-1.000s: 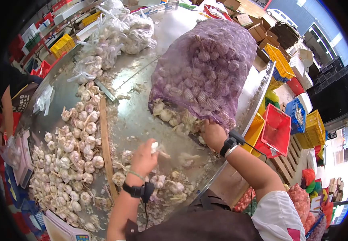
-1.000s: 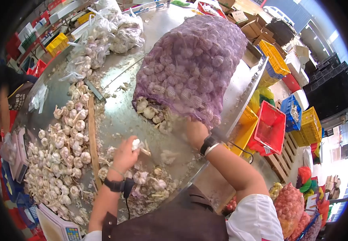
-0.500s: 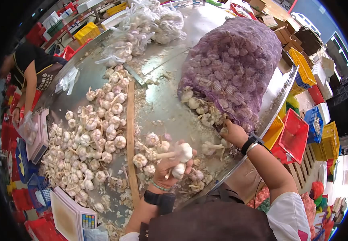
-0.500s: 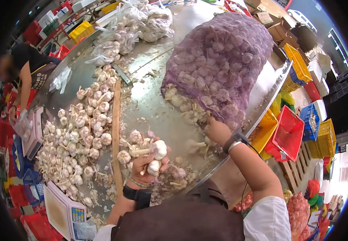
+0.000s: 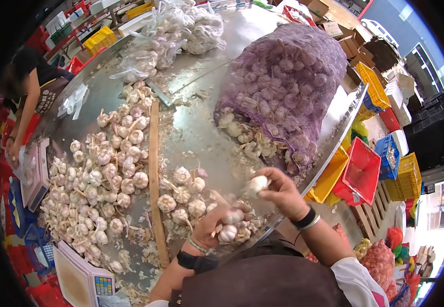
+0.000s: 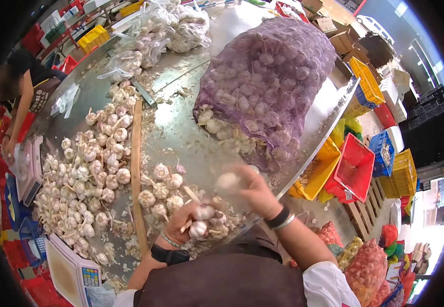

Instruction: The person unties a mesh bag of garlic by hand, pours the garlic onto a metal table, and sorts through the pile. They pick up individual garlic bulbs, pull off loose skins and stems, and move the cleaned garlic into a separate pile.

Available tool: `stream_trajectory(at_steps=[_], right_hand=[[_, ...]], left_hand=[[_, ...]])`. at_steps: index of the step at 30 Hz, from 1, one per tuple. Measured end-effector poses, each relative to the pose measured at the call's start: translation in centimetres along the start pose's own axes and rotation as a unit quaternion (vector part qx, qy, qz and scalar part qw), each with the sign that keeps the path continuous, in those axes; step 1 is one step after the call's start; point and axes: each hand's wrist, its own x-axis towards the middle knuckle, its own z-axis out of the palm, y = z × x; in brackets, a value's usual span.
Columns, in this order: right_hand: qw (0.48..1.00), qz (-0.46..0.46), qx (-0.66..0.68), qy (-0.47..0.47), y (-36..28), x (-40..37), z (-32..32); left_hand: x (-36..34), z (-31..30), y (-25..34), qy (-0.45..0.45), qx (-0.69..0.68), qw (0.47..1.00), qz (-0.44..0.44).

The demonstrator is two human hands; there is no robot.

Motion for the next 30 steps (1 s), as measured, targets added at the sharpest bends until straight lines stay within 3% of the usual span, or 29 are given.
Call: stream_trajectory(at_steps=[2, 4, 5, 8, 10, 12, 13, 14, 15, 16, 17, 19, 20, 21, 22, 23, 25, 26, 27, 29, 30], right_hand=[[0.986, 0.009, -0.162, -0.028, 0.8, -0.9, 2.1], [0.932, -0.050, -0.346, -0.100, 0.6, -2.0, 4.7], [0.918, -0.089, -0.366, -0.125, 1.2, -2.2, 5.4], [0.907, -0.139, -0.356, -0.179, 1.7, -2.3, 5.6], [0.920, -0.096, -0.354, -0.138, 2.2, -2.4, 4.5], [0.888, -0.082, -0.448, -0.065, 0.3, -1.1, 2.1], [0.864, -0.117, -0.490, -0.025, 0.5, -0.5, 0.1], [0.855, -0.100, -0.506, 0.050, 0.5, 0.1, -1.3], [0.804, -0.147, -0.572, 0.075, 1.3, 1.1, -4.3], [0.789, -0.113, -0.599, 0.084, 1.0, 1.7, -5.9], [0.758, -0.111, -0.638, 0.077, 0.7, 1.9, -7.1], [0.728, -0.023, -0.685, 0.011, 0.0, 2.3, -8.1], [0.711, 0.011, -0.702, -0.025, 0.2, 2.5, -8.6], [0.713, 0.008, -0.700, -0.028, 1.0, 2.5, -9.2], [0.718, 0.021, -0.695, -0.036, 2.0, 2.5, -9.7], [0.722, 0.034, -0.690, -0.044, 2.8, 2.5, -9.9], [0.706, 0.052, -0.705, -0.051, 2.4, 2.9, -8.8], [0.686, 0.070, -0.723, -0.054, 2.1, 3.0, -8.1], [0.690, 0.067, -0.720, -0.029, 2.1, 3.0, -7.5], [0.679, 0.091, -0.728, -0.026, 2.0, 3.3, -7.2], [0.665, 0.116, -0.737, -0.019, 1.8, 3.3, -7.2]], left_hand=[[-0.2, -1.2, -1.6, -0.059, -0.028, 0.998, 0.024], [-0.6, -2.6, -1.9, -0.183, -0.118, 0.976, -0.029], [-1.9, -2.0, -2.2, -0.030, 0.020, 0.999, -0.024], [-2.8, -2.3, -2.9, 0.011, -0.017, 1.000, 0.005], [-3.8, -2.6, -1.8, 0.006, 0.016, 0.999, 0.046], [-4.8, -6.3, 0.0, -0.085, 0.017, 0.993, 0.081], [-5.8, -7.8, 2.0, -0.087, 0.075, 0.986, 0.123], [-7.1, -5.3, 3.2, 0.056, -0.066, 0.971, 0.224], [-8.3, -7.5, 5.9, 0.074, -0.023, 0.952, 0.295], [-10.3, -7.5, 9.2, 0.120, -0.040, 0.942, 0.310], [-11.9, -7.3, 12.8, 0.108, -0.102, 0.930, 0.338], [-14.4, -10.6, 17.9, -0.001, 0.104, 0.870, 0.482], [-14.0, -9.8, 18.6, 0.002, 0.108, 0.868, 0.485], [-13.4, -8.5, 18.8, 0.302, 0.266, 0.749, 0.526], [-13.3, -7.9, 19.0, 0.563, 0.388, 0.533, 0.498], [-12.6, -10.6, 18.9, 0.588, 0.535, 0.378, 0.474], [-9.0, -4.8, 15.3, 0.543, 0.582, 0.505, 0.335], [-8.1, -7.7, 13.9, 0.452, 0.700, 0.425, 0.353], [-6.4, -6.5, 12.1, 0.473, 0.708, 0.413, 0.323], [-5.7, -5.7, 10.6, 0.430, 0.735, 0.474, 0.222], [-5.6, -6.3, 9.9, 0.431, 0.736, 0.474, 0.220]])
